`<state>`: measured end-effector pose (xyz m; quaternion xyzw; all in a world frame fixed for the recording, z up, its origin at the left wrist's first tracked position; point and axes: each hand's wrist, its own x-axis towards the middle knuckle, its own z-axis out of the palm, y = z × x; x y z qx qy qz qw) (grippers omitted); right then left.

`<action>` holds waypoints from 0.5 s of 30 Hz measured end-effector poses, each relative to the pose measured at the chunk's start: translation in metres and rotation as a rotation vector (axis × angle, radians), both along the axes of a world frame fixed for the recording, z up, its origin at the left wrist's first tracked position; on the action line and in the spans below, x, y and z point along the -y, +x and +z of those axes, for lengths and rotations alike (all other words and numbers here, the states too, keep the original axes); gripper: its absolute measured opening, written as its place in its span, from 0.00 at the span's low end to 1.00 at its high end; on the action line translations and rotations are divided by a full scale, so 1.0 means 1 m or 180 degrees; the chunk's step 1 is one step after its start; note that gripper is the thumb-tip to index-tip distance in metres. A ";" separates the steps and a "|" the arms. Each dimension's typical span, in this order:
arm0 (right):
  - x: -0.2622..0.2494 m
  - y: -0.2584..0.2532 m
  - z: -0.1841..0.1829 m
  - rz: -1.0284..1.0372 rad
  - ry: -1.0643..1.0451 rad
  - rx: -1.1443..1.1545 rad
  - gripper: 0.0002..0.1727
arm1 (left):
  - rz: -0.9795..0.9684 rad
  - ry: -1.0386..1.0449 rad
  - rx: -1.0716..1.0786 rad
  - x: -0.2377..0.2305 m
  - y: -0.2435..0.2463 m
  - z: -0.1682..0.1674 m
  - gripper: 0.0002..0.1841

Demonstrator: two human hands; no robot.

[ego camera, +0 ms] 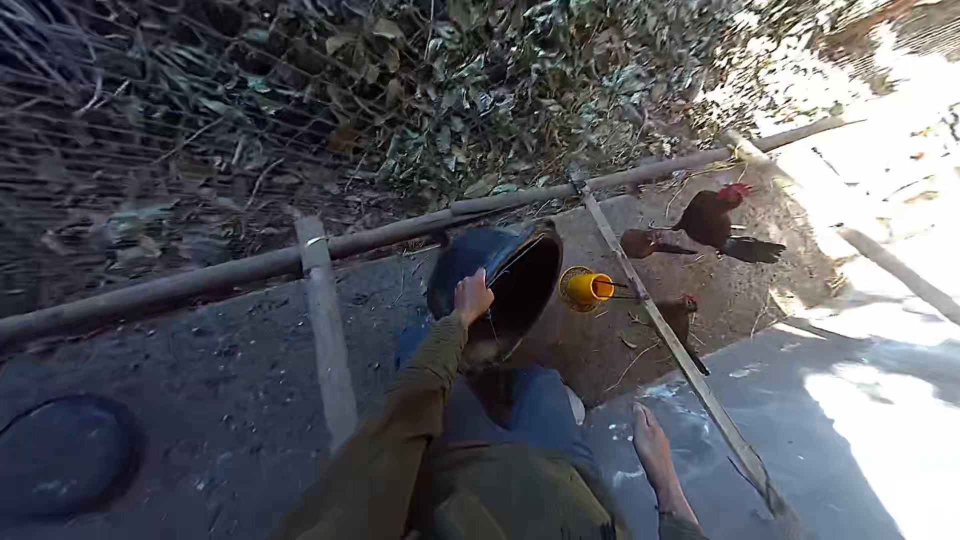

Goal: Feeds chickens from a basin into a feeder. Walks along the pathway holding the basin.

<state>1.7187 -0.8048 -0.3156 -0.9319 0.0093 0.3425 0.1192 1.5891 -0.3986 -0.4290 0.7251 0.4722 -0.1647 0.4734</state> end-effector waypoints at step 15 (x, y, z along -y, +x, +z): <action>0.073 -0.005 0.009 -0.0362 0.0438 -0.0648 0.33 | 0.1432 0.1459 0.1061 0.055 -0.084 0.232 0.15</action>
